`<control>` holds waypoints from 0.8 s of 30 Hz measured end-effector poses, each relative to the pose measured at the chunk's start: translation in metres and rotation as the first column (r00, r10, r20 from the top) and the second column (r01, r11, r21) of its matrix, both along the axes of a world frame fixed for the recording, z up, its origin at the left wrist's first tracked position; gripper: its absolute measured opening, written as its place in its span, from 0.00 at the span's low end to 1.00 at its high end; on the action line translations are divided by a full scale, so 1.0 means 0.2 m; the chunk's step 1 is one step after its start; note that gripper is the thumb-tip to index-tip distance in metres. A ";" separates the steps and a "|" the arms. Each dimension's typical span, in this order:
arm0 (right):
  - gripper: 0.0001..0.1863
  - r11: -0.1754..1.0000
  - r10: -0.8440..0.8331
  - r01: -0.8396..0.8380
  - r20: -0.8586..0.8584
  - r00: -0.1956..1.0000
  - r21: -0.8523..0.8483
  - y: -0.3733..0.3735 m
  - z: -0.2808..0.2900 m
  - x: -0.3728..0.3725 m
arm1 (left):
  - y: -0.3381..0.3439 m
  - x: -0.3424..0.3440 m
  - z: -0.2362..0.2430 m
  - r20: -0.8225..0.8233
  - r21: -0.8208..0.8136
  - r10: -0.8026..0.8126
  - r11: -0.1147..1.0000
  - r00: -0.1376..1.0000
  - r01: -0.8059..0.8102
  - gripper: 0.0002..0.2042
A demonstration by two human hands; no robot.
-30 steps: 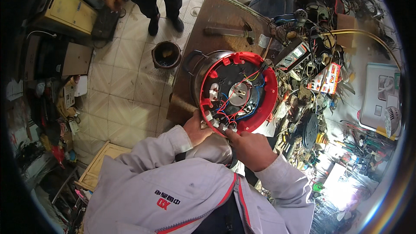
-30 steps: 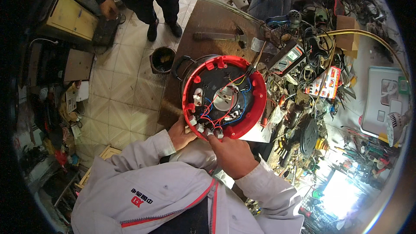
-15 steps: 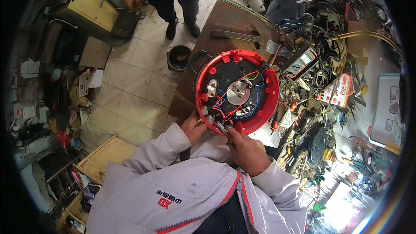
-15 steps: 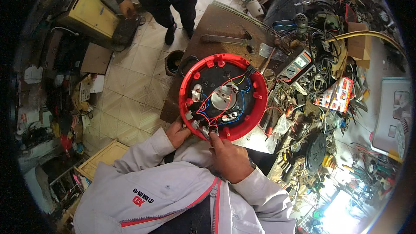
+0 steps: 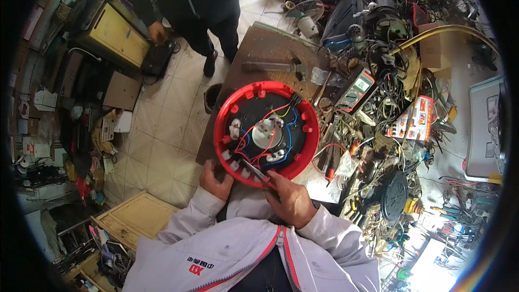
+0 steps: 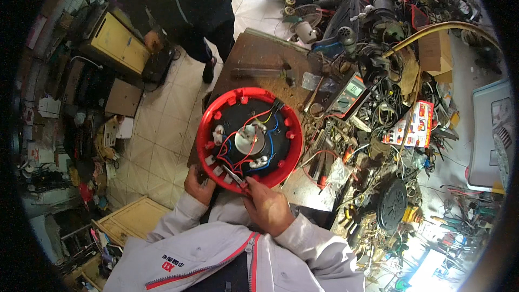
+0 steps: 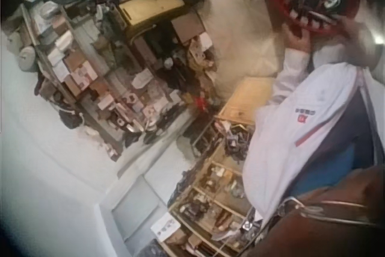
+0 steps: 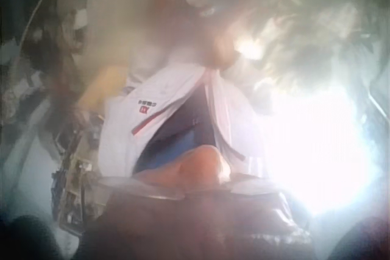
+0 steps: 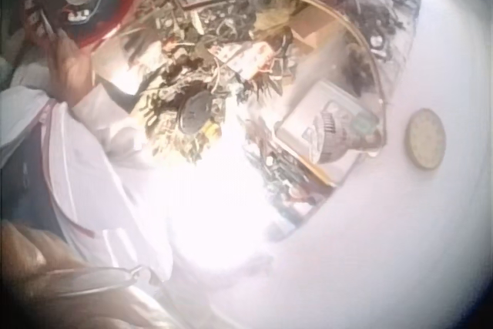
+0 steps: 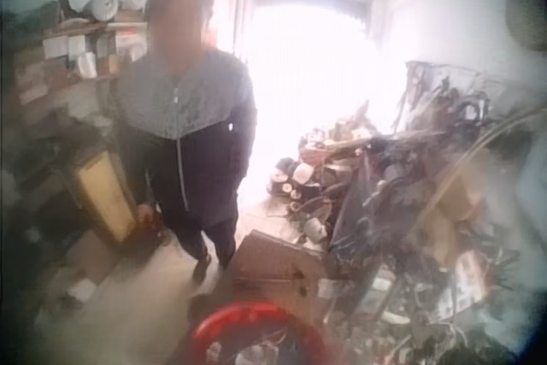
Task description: The person works on a red circular electronic device with multiple wires and components. They use a multimeter to test connections, adjust wires, and retrieve a small component from a shelf. The person repeatedly tests the device, which lights up during testing, and continues to manipulate the internal wiring.
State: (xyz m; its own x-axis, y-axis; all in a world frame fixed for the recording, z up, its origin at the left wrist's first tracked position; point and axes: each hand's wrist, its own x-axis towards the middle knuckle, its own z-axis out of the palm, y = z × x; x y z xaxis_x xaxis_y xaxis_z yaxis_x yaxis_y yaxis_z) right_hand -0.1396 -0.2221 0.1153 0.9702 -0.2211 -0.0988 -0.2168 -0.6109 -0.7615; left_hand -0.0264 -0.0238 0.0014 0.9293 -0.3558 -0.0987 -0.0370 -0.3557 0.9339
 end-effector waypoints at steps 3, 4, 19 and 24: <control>0.22 0.984 -0.088 0.095 -0.053 0.995 0.152 -0.07 -0.02 -0.08 | -0.02 -0.03 0.00 0.082 -0.034 0.035 0.999 0.996 -0.032 0.16; 0.21 0.981 -0.093 0.099 -0.044 0.995 0.165 -0.08 -0.03 -0.11 | -0.02 -0.03 0.00 0.168 -0.025 0.011 1.000 0.986 -0.007 0.17; 0.20 0.968 -0.059 0.049 0.033 0.998 0.245 -0.17 -0.16 -0.18 | -0.08 0.03 0.12 0.471 0.152 -0.142 0.985 0.871 0.078 0.16; 0.19 0.972 0.023 -0.020 -0.012 1.000 0.233 -0.19 -0.19 -0.20 | -0.06 0.03 0.12 0.458 0.169 -0.141 0.983 0.878 0.070 0.17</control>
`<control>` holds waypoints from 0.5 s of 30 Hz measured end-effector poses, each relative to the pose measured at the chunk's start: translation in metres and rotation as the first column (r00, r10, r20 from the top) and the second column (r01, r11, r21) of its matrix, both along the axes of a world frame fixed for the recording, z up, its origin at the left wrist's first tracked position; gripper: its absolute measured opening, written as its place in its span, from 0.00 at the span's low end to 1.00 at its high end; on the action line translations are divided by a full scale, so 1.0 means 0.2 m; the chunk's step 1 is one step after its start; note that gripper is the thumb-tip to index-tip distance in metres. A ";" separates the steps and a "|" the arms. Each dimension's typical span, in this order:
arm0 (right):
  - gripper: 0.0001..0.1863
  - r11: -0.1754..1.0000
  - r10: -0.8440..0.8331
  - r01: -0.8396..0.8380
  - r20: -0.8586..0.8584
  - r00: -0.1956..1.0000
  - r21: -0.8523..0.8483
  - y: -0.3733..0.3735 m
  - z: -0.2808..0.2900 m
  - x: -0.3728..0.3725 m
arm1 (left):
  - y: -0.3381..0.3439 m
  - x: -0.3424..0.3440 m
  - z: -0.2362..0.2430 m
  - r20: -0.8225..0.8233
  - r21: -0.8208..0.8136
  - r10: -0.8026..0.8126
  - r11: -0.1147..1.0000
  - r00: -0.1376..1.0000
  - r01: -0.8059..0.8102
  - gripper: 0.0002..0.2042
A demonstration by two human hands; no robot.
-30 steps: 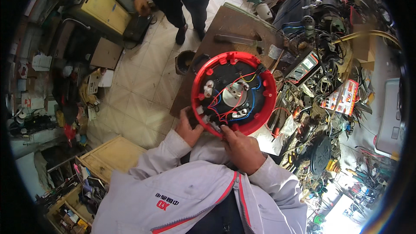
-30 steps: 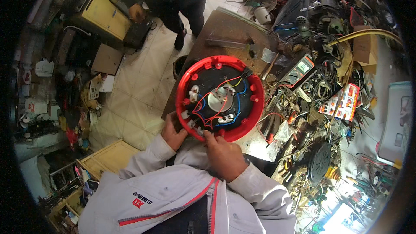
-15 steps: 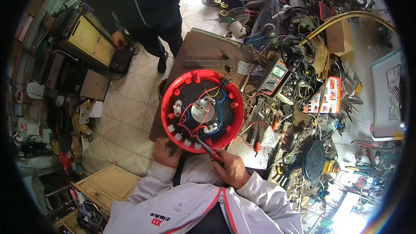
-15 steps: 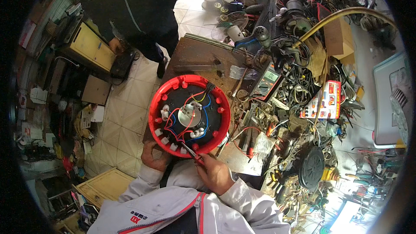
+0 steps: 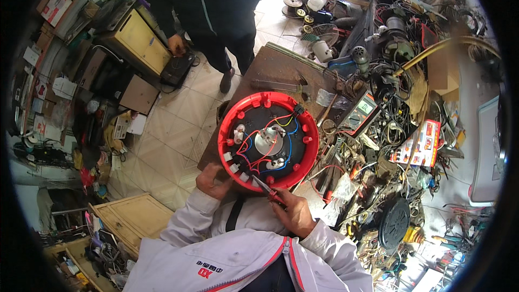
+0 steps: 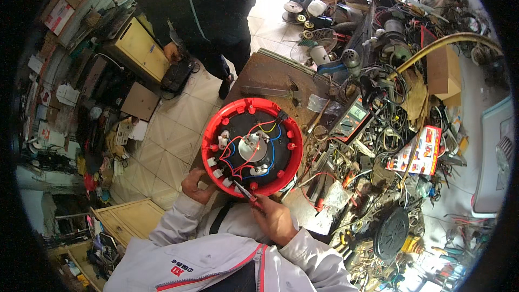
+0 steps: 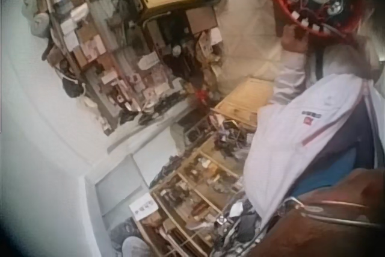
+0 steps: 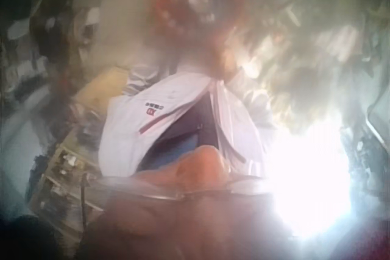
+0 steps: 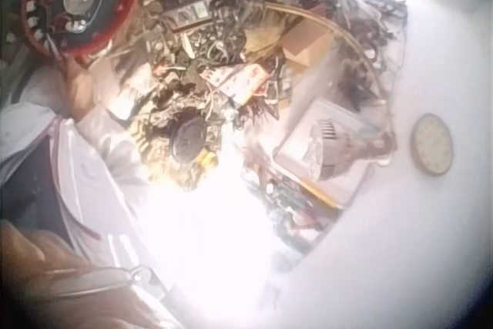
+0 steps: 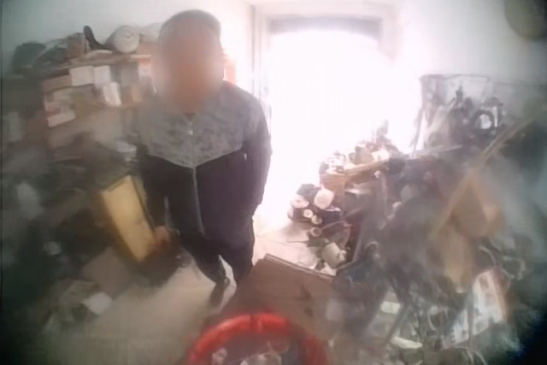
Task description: The person works on a red circular electronic device with multiple wires and components. They use a multimeter to test connections, adjust wires, and retrieve a small component from a shelf. The person repeatedly tests the device, which lights up during testing, and continues to manipulate the internal wiring.
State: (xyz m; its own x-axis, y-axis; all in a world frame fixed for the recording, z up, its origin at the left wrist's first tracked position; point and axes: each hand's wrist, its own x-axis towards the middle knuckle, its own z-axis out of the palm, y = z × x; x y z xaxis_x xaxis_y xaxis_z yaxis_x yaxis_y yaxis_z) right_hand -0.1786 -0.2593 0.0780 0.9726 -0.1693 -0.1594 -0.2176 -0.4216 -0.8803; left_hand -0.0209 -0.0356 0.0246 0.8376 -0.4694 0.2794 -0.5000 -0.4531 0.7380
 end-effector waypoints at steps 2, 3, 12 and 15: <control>0.19 1.000 0.020 -0.021 0.008 1.000 0.023 0.01 -0.05 -0.01 | 0.03 -0.01 -0.06 -0.010 0.002 0.026 1.000 1.000 -0.026 0.18; 0.19 0.999 0.039 -0.039 -0.003 0.999 0.011 0.02 -0.05 -0.02 | 0.05 -0.03 -0.09 -0.015 0.002 0.042 0.999 0.999 -0.042 0.18; 0.19 0.998 -0.013 0.023 -0.142 0.990 0.066 -0.01 -0.07 -0.04 | 0.08 -0.05 -0.21 0.005 -0.044 0.094 0.995 0.996 -0.094 0.24; 0.18 0.993 -0.053 0.063 -0.093 0.994 0.098 -0.01 -0.06 -0.05 | 0.09 -0.07 -0.25 -0.047 -0.064 0.107 0.992 0.993 -0.110 0.24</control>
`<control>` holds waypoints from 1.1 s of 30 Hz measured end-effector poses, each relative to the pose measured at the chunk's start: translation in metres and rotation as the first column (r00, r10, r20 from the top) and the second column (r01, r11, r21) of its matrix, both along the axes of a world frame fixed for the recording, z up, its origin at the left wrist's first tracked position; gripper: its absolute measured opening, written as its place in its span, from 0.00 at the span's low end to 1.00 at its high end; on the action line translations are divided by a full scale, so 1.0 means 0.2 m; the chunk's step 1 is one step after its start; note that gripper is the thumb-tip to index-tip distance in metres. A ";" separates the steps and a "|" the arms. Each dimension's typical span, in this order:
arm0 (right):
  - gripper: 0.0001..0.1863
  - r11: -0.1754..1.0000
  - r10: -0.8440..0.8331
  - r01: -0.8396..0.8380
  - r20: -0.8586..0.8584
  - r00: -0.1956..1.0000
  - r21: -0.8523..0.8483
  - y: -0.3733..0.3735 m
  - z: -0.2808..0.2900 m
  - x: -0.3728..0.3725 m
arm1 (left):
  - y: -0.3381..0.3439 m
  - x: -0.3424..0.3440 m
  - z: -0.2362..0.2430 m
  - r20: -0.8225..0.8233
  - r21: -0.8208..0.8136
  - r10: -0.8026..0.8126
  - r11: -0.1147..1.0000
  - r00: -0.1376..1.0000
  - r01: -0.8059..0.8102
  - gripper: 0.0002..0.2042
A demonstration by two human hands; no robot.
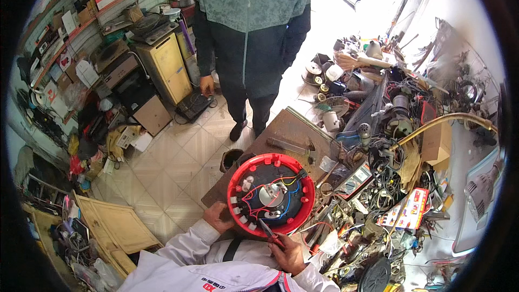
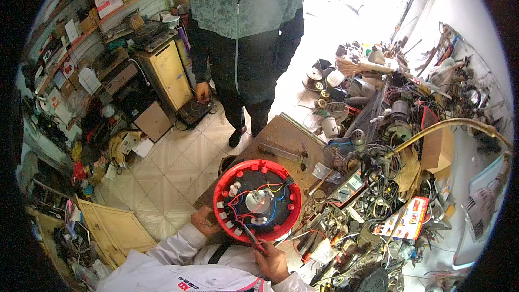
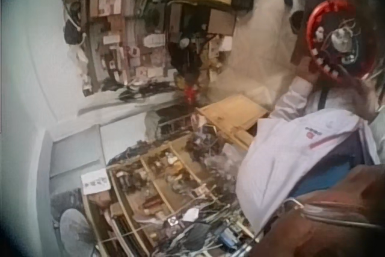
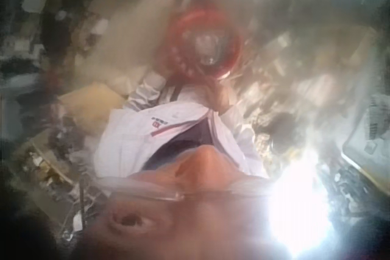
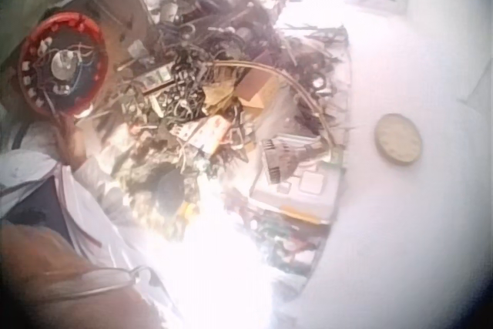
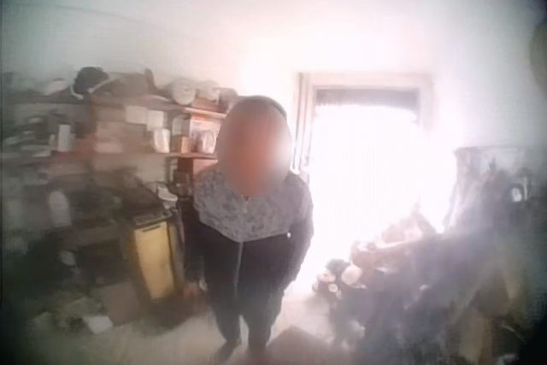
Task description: The person works on a red circular electronic device with multiple wires and components. They use a multimeter to test connections, adjust wires, and retrieve a small component from a shelf. The person repeatedly tests the device, which lights up during testing, and continues to manipulate the internal wiring.
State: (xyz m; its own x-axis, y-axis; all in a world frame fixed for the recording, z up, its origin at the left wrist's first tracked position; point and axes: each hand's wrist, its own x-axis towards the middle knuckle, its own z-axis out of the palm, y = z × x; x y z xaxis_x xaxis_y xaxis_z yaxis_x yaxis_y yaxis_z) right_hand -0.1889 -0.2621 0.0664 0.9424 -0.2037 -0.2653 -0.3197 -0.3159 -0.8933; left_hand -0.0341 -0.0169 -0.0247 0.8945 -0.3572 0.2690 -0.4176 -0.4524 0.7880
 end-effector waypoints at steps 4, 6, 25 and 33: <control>0.17 0.982 -0.165 0.155 0.098 0.981 0.104 -0.07 0.01 -0.06 | -0.02 -0.06 0.05 -0.093 -0.025 0.038 0.999 0.995 -0.041 0.25; 0.15 0.950 -0.281 0.262 0.099 0.955 0.172 -0.16 -0.09 -0.12 | -0.03 -0.07 0.07 -0.014 -0.006 0.066 0.998 0.998 -0.066 0.21; 0.12 0.655 -0.719 0.737 0.164 0.676 -0.169 -1.00 -1.02 -0.77 | -0.15 0.01 0.14 0.127 0.014 0.033 0.999 0.991 -0.035 0.17; 0.13 0.402 -0.905 0.915 0.140 0.401 -0.022 -1.19 -0.82 -0.79 | -0.15 0.05 0.09 0.062 -0.094 -0.039 0.995 0.997 0.044 0.15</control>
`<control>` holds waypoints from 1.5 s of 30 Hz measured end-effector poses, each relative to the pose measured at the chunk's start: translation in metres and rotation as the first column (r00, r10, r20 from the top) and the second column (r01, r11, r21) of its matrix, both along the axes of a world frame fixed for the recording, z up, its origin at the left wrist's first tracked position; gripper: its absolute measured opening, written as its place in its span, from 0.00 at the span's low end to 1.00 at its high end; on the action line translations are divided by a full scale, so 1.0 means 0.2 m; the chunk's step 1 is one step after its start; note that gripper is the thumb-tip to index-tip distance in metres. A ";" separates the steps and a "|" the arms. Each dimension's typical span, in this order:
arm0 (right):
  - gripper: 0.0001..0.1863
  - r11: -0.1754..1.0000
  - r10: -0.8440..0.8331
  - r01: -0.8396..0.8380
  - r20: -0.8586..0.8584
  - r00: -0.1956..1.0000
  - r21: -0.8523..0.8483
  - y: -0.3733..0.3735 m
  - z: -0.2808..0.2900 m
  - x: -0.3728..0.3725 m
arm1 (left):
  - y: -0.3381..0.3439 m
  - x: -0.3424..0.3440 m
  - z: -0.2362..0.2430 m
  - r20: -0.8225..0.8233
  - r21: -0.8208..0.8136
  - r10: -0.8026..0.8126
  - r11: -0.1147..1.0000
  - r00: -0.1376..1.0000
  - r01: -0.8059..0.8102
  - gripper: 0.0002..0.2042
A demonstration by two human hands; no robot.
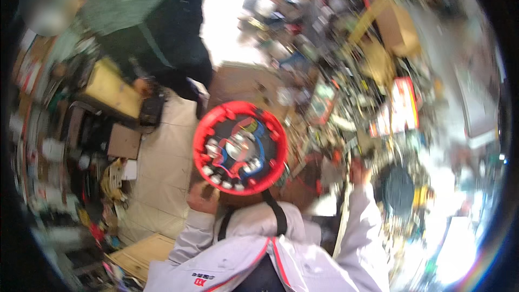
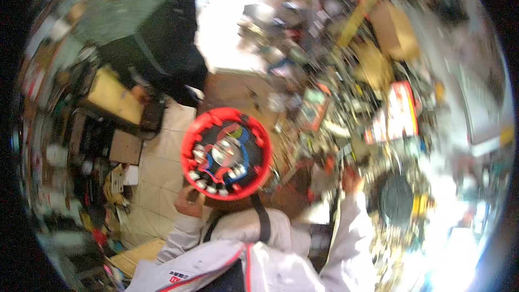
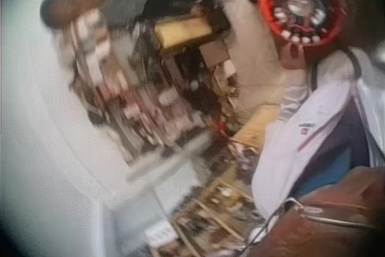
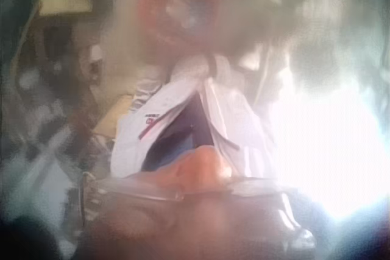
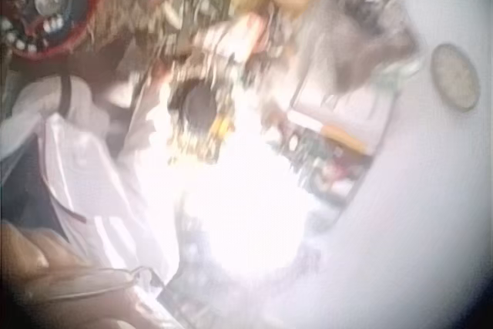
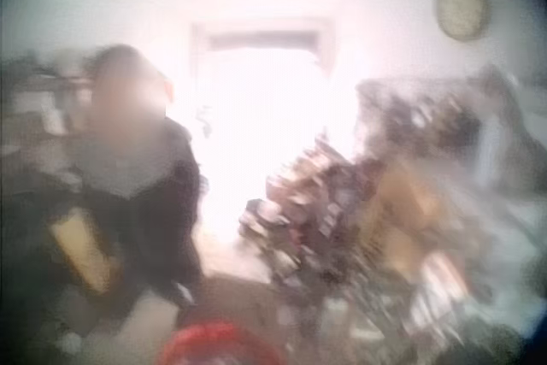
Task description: The person works on a red circular electronic device with multiple wires and components. They use a multimeter to test connections, adjust wires, and retrieve a small component from a shelf. The person repeatedly tests the device, which lights up during testing, and continues to manipulate the internal wiring.
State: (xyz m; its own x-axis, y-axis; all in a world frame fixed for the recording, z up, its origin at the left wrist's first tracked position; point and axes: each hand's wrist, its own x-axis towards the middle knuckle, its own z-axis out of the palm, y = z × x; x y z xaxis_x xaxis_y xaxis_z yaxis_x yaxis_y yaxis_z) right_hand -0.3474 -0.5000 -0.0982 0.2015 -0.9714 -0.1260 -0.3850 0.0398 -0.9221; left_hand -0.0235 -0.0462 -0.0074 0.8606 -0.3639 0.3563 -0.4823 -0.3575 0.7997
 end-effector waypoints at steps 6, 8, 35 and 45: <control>0.18 0.860 -0.448 0.312 -0.304 0.841 -0.404 0.13 0.09 -0.25 | 0.00 0.08 0.10 0.088 0.153 -0.140 0.980 0.986 0.126 0.15; 0.16 0.829 -0.502 0.412 -0.179 0.846 -0.379 0.34 0.25 -0.17 | 0.03 0.10 0.12 0.090 0.214 -0.172 0.965 0.981 0.150 0.15; 0.22 0.971 0.226 -0.159 -0.456 0.861 0.180 0.74 0.10 0.43 | 0.07 0.17 0.23 -0.013 0.191 -0.348 0.919 0.937 0.344 0.15; 0.10 0.936 0.349 -0.331 -0.441 0.827 0.121 1.51 1.08 0.08 | 0.08 0.22 0.22 -0.037 0.143 -0.402 0.904 0.915 0.403 0.11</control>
